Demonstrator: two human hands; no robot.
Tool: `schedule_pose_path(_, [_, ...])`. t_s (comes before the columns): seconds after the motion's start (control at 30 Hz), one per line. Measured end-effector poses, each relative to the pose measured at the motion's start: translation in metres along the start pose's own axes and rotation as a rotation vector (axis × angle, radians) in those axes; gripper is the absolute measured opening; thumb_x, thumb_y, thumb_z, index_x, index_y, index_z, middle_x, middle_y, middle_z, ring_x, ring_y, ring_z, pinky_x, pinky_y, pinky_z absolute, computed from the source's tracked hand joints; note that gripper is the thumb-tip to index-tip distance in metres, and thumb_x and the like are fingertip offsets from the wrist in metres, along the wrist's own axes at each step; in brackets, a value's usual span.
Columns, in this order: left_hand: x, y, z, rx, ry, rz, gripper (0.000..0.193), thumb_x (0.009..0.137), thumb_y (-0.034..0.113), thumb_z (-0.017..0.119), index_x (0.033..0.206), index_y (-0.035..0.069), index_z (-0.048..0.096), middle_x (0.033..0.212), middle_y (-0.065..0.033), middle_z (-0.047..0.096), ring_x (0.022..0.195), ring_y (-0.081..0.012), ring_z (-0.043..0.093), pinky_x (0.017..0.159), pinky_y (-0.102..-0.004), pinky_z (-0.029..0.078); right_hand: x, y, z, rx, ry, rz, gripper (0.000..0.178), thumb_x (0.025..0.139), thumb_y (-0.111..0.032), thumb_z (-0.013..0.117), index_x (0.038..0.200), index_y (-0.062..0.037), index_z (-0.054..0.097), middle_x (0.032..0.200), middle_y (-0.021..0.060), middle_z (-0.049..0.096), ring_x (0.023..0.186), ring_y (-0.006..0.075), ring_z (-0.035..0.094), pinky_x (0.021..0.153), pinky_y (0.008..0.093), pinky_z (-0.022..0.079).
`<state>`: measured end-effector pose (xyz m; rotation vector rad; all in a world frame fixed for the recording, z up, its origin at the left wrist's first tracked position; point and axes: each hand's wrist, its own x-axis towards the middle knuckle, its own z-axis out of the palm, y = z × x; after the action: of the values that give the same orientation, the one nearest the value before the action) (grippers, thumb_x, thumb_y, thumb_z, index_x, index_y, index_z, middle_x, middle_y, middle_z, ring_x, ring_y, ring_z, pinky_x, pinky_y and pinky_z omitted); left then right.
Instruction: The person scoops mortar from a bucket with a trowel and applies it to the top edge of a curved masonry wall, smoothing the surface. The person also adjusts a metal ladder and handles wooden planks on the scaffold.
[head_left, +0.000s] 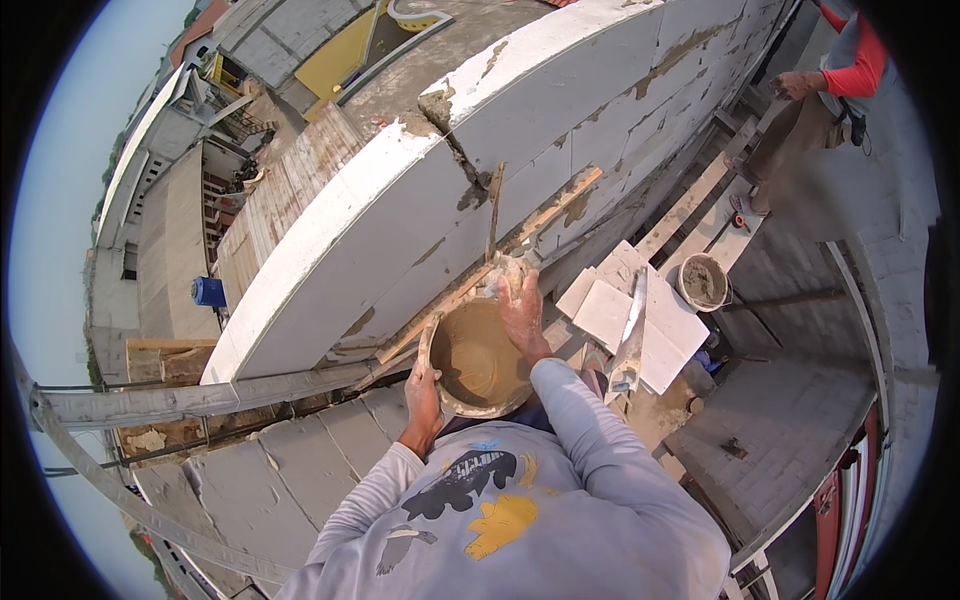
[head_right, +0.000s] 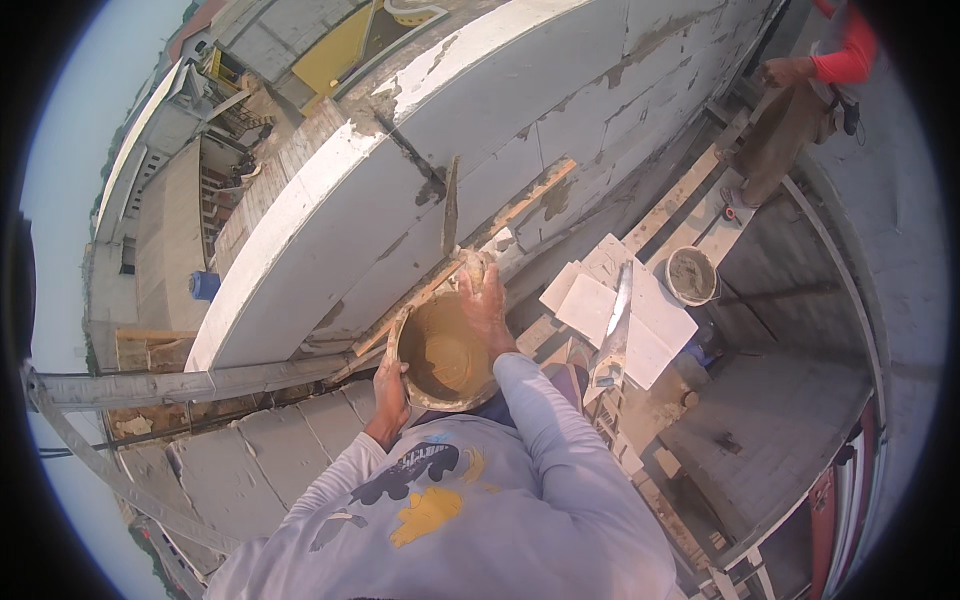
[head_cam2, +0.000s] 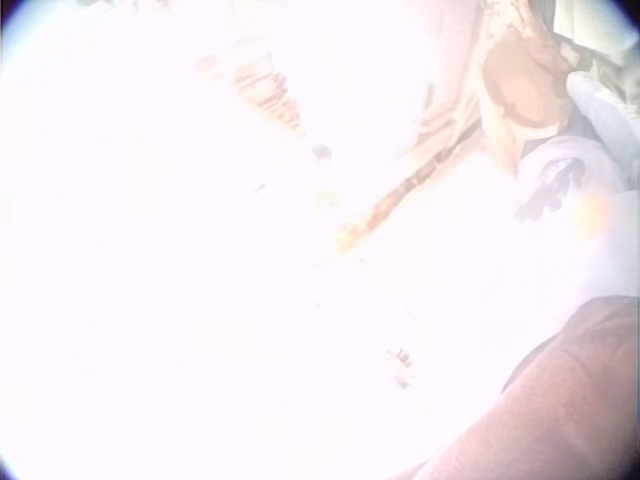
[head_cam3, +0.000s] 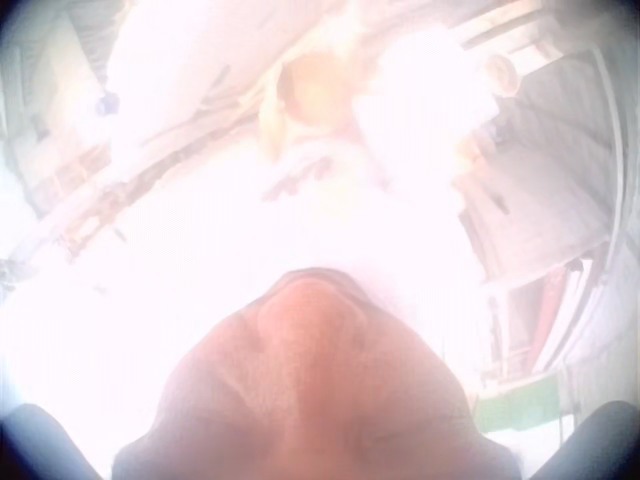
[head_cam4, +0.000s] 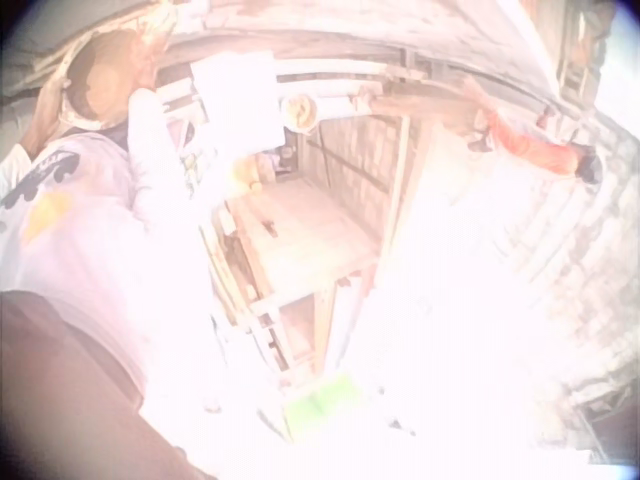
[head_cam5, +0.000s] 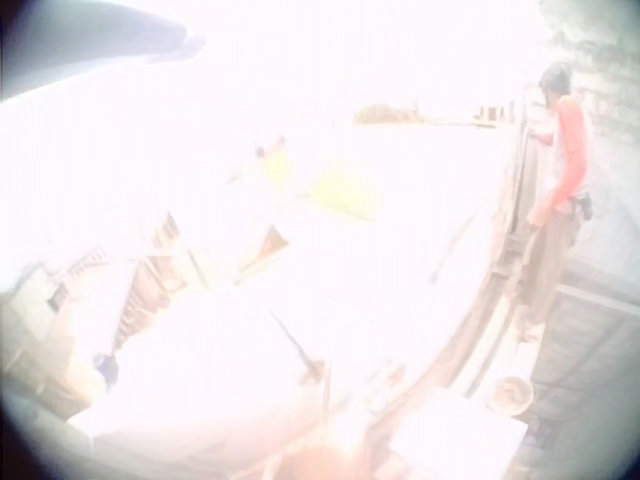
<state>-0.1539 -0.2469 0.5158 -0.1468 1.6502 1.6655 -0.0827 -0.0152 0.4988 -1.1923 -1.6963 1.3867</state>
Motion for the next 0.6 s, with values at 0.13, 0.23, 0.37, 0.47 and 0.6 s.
schedule_pose_path(0.13, [-0.014, 0.020, 0.016, -0.055, 0.054, 0.045, 0.046, 0.092, 0.000, 0.051, 0.138, -0.001, 0.056, 0.120, -0.0051, 0.065, 0.103, -0.0149, 0.061, 0.093, -0.0285, 0.050, 0.021, 0.030, 0.045, -0.050, -0.003, -0.234, 0.045, 0.101, -0.027, 0.061, 0.130, 0.0034, 0.047, 0.120, 0.0330, 0.062, 0.108, 0.0519, 0.060, 0.091, 0.0550, 0.048])
schedule_pose_path(0.23, [-0.007, 0.002, -0.005, -0.041, 0.072, 0.035, 0.045, 0.092, 0.000, 0.051, 0.137, -0.001, 0.057, 0.120, -0.0054, 0.066, 0.103, -0.0154, 0.062, 0.092, -0.0290, 0.051, 0.012, 0.045, 0.067, -0.036, -0.116, -0.150, 0.046, 0.101, -0.028, 0.061, 0.132, 0.0034, 0.047, 0.123, 0.0339, 0.061, 0.112, 0.0518, 0.059, 0.093, 0.0544, 0.048])
schedule_pose_path(0.37, [-0.005, 0.005, -0.001, -0.056, 0.083, 0.004, 0.043, 0.092, 0.000, 0.052, 0.134, 0.000, 0.059, 0.116, -0.0050, 0.067, 0.099, -0.0156, 0.063, 0.090, -0.0296, 0.052, -0.043, 0.048, 0.032, -0.057, -0.263, -0.069, 0.049, 0.101, -0.029, 0.061, 0.133, 0.0046, 0.044, 0.117, 0.0328, 0.061, 0.108, 0.0505, 0.060, 0.091, 0.0531, 0.048])
schedule_pose_path(0.47, [-0.002, 0.004, -0.001, -0.009, 0.078, -0.002, 0.041, 0.091, 0.001, 0.052, 0.132, -0.001, 0.060, 0.114, -0.0047, 0.067, 0.098, -0.0157, 0.063, 0.089, -0.0295, 0.052, -0.047, 0.043, 0.034, 0.014, -0.230, 0.115, 0.060, 0.102, -0.034, 0.058, 0.141, 0.0076, 0.039, 0.122, 0.0333, 0.060, 0.114, 0.0489, 0.060, 0.094, 0.0516, 0.048])
schedule_pose_path(0.6, [0.000, 0.008, 0.012, -0.019, 0.033, -0.017, 0.041, 0.091, 0.001, 0.052, 0.131, 0.000, 0.061, 0.113, -0.0041, 0.067, 0.097, -0.0148, 0.063, 0.088, -0.0284, 0.052, -0.044, 0.013, 0.055, -0.197, -0.072, -0.045, 0.076, 0.102, -0.041, 0.057, 0.149, 0.0126, 0.030, 0.126, 0.0333, 0.060, 0.109, 0.0392, 0.066, 0.093, 0.0456, 0.052])
